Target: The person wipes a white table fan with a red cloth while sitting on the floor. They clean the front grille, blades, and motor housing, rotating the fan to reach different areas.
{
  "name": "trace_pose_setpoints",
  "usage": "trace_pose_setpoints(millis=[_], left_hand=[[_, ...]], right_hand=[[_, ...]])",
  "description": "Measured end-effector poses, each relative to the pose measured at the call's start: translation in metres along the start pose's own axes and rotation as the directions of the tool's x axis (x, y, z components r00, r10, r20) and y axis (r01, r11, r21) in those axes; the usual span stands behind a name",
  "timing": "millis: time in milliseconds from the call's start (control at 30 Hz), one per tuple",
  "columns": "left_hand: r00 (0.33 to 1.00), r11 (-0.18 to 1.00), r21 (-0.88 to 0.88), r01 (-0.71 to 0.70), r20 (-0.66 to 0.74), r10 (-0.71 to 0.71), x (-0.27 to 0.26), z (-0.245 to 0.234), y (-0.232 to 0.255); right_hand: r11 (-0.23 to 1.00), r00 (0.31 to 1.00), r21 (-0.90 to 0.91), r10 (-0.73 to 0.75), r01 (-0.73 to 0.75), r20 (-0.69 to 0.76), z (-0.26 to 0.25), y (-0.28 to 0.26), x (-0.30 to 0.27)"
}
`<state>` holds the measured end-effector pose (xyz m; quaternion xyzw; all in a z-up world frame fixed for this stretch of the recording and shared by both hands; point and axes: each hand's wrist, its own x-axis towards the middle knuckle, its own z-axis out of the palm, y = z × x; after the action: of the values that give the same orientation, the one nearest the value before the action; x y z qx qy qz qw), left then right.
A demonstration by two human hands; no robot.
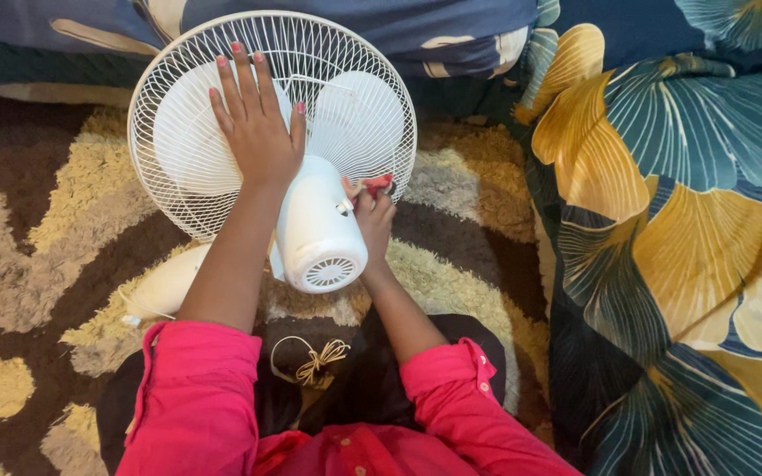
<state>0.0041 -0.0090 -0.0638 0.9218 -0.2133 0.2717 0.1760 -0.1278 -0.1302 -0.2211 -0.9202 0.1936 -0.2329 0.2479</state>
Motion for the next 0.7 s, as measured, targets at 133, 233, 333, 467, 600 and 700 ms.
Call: trace_pose_setpoints(millis=[133,233,333,467,600,700], left_hand=[[1.000,1.000,-0.004,-0.002,0.001,0.002,-0.001,-0.002,-0.002],[1.000,1.000,0.000,-0.011,-0.008,0.011,-0.004,-0.001,0.000],[0.998,0.999,-0.017,-0.032,-0.050,0.031,-0.010,0.000,0.007],[0.994,0.997,-0.051,-0.062,-0.091,0.057,-0.020,-0.001,0.025],[0.987,0.993,-0.054,-0.103,-0.131,0.095,-0.027,-0.001,0.041],[0.984,0.992,-0.060,-0.114,-0.142,0.105,-0.025,0.000,0.046]], right_hand=[[0.806,0.912,0.452,0.246,-0.381,0.330,-0.055,-0.016,0.021],[0.983,0.955,0.182,-0.061,0.008,0.289,-0.108,-0.017,0.039],[0.959,0.992,0.273,-0.100,0.076,0.075,-0.144,-0.021,0.051],[0.897,0.935,0.295,-0.267,0.330,-0.235,-0.160,-0.031,0.056],[0.851,0.913,0.345,-0.323,0.395,-0.250,-0.145,-0.034,0.054],[0.861,0.911,0.309,-0.345,0.403,-0.227,-0.129,-0.022,0.055]])
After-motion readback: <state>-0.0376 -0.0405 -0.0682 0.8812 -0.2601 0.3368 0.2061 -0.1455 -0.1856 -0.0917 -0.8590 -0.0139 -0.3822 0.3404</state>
